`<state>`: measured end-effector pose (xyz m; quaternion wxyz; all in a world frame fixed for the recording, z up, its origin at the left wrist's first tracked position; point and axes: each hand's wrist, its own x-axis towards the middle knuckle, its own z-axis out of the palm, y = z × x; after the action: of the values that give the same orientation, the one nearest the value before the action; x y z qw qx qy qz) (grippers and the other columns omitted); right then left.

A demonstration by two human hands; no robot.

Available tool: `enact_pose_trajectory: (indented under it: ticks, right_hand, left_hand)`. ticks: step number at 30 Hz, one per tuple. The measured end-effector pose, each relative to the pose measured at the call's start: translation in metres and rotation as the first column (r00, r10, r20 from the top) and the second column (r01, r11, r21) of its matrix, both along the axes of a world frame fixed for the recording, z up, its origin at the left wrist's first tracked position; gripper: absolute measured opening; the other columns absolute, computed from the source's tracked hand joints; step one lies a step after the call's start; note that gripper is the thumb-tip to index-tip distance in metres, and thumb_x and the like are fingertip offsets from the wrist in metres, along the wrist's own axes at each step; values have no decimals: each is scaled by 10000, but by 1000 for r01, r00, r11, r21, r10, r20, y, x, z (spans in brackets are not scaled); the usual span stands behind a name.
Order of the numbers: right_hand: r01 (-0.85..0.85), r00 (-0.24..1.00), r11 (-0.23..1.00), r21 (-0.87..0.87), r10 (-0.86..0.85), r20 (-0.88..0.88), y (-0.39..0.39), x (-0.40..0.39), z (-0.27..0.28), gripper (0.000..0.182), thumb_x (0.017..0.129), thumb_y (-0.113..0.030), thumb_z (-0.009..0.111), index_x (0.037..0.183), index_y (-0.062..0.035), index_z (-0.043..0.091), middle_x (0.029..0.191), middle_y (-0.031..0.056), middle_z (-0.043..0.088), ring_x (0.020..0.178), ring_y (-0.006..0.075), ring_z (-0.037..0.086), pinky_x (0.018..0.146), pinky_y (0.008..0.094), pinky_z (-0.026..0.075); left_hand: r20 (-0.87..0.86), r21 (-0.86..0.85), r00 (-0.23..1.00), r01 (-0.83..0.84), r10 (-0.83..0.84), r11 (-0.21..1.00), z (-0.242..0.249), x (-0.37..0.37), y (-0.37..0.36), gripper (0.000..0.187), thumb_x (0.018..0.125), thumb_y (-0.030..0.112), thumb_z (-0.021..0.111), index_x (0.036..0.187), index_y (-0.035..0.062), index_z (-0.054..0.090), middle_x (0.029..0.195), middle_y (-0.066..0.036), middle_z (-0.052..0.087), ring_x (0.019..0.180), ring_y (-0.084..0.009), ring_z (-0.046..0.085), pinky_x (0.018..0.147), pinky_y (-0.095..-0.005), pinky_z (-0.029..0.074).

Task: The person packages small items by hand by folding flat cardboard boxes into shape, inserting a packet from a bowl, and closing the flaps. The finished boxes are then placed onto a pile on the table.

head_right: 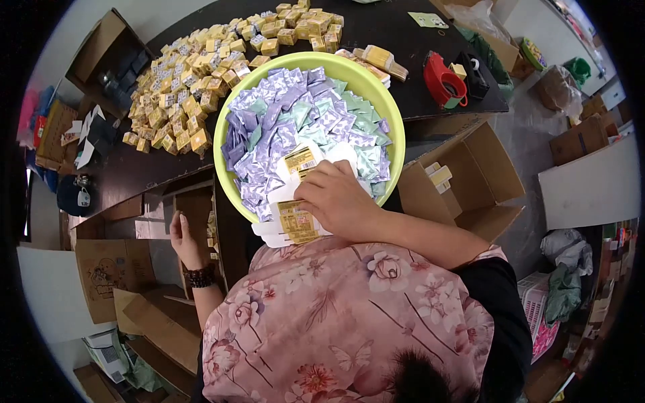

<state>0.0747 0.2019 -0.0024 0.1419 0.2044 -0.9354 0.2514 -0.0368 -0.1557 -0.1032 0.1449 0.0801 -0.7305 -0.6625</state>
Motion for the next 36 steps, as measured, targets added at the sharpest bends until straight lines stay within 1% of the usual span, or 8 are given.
enact_pose_trajectory:
  ticks: [3,6,13,14,18,20,30,36]
  right_hand:
    - [98,995,966,-238,-89,48,5,-1,19,201,817,-80,674,1013,-55,636,892,23,593,865,172,547,801,346,402]
    - [198,980,388,-900,-86,179,-5,-4,25,381,921,12,577,1300,-14,551,863,-3,609,796,36,563,680,200,468]
    - [298,953,814,-499,-282,108,-5,2,42,350,923,-21,569,1271,8,573,1034,152,671,827,161,667,730,230,513]
    - [148,953,837,-526,-262,-149,-6,-6,28,334,924,-26,563,1255,19,577,1019,147,664,945,220,673,799,247,516]
    - [112,985,831,-545,-165,-49,-3,-10,27,330,921,-1,571,1248,40,558,1182,169,600,1136,206,594,924,293,486]
    - [19,997,454,-891,63,54,-4,-15,21,416,881,42,605,1285,4,513,1303,137,486,1224,224,517,999,327,457]
    - [-118,891,632,-766,408,200,24,-13,34,367,808,69,679,1154,-13,586,1324,120,414,1241,202,466,1021,332,444]
    - [71,907,352,-933,367,208,11,-12,34,254,822,43,686,1056,-19,608,1238,119,514,1260,221,469,1002,335,441]
  left_hand:
    - [-82,58,929,366,-360,929,51,29,50,262,998,180,514,1115,-35,605,1066,-106,655,1001,-168,615,907,-292,478]
    - [-21,101,691,721,-723,686,108,52,105,345,1020,168,448,1270,-63,502,1207,-165,603,1105,-209,587,967,-327,456]
    - [-103,162,551,831,-828,533,138,50,182,576,1007,50,425,1489,-48,124,1464,-164,374,1281,-194,437,1055,-307,363]
    - [-120,238,539,831,-834,503,135,52,192,614,983,21,475,1492,-38,136,1450,-145,383,1252,-178,462,1026,-289,390]
    - [-8,114,524,847,-852,520,134,49,190,634,959,9,524,1488,-27,178,1390,-142,430,1216,-167,493,991,-266,419]
    - [-60,128,605,793,-794,595,134,50,189,574,935,-7,559,1446,-26,299,1304,-121,480,1175,-164,522,964,-271,456]
    - [-112,229,456,876,-883,424,137,49,171,433,833,-112,635,1243,-40,515,1223,-101,502,1135,-183,560,953,-304,513]
    - [-155,87,511,860,-846,503,145,51,173,371,819,-119,642,1169,-37,547,1242,-110,482,1126,-185,567,937,-301,529]
